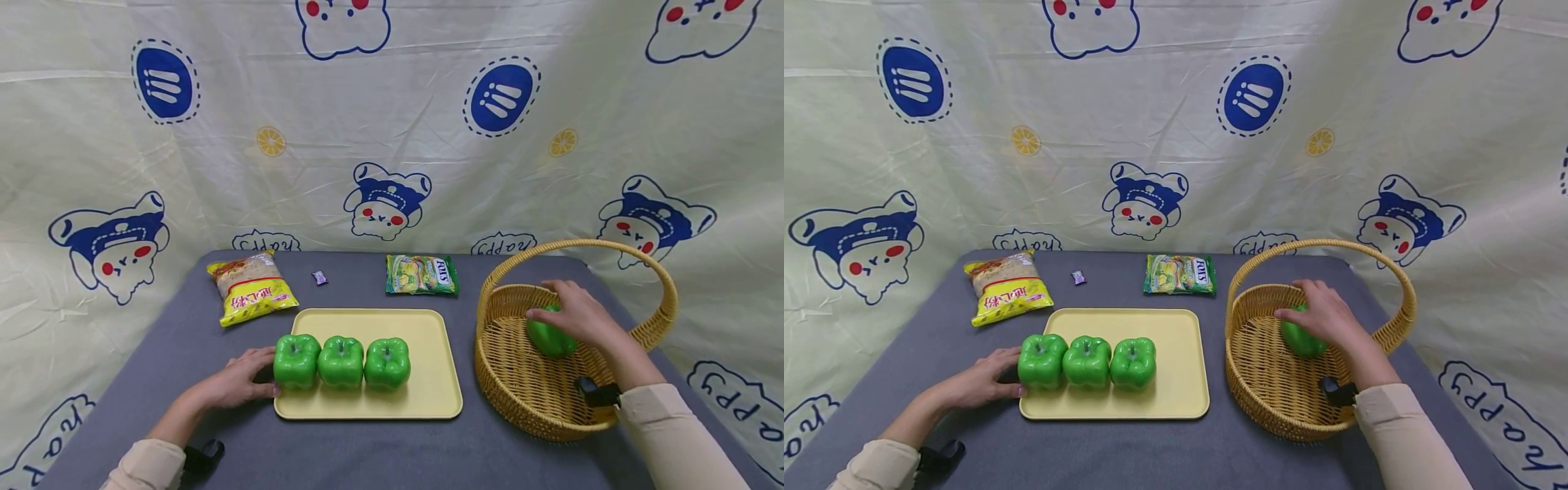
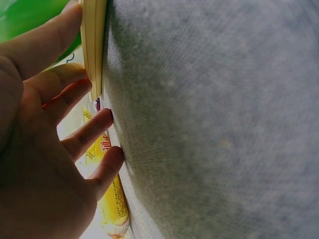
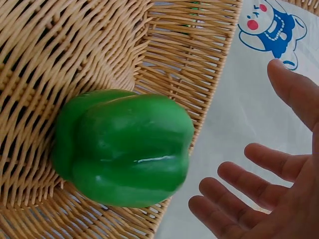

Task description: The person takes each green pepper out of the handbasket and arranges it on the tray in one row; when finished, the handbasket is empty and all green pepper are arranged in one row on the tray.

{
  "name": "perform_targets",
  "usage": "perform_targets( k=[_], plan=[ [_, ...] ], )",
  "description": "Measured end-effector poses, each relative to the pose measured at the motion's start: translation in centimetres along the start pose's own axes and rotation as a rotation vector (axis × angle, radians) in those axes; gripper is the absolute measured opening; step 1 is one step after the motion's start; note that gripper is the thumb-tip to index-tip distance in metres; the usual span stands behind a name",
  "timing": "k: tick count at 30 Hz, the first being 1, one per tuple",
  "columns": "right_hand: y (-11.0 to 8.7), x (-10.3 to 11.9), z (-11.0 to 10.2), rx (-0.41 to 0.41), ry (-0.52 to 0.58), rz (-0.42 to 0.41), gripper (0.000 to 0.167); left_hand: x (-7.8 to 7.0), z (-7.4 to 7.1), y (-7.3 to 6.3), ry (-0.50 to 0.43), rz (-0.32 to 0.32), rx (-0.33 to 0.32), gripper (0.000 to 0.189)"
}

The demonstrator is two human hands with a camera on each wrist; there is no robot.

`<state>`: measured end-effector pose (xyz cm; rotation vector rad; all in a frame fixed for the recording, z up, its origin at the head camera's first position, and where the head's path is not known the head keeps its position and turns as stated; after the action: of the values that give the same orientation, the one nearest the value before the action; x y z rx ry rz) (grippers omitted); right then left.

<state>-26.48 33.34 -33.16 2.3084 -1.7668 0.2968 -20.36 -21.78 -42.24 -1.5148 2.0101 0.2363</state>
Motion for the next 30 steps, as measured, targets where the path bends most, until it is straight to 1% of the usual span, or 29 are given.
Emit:
perform_targets(
  k=[12, 20, 26, 30],
  plan=[
    [0.2, -1.1, 0.8, 0.058, -0.039, 0.015, 0.093, 0.0, 0.1, 0.0, 0.008, 0.000, -0.005, 0.071],
    [0.0, -1.5, 1.1, 0.087, -0.062, 0.077, 0.091, 0.1, 0.0, 0.0, -0.005, -0.004, -0.001, 0.071],
    [0.0, -2.0, 1.3, 0.114, -0.062, 0.093, 0.087, 0.0, 0.0, 0.0, 0.014, 0.009, -0.010, 0.070],
    [0.0, -2.3, 1.4, 0.145, -0.052, 0.106, 0.087, 0.0, 0.0, 0.0, 0.023, 0.018, -0.015, 0.070]
  ],
)
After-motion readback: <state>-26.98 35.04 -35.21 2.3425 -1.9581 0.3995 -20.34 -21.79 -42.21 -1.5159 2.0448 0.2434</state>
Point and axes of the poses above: each hand's wrist, its own y-axis towards the middle knuckle, its own z-axis out of the palm, x = y × z, the point moved 2 cm from there along y, towards the middle knuckle, and after that the axes turned 8 degrees about -z, right-handed, at the moved point
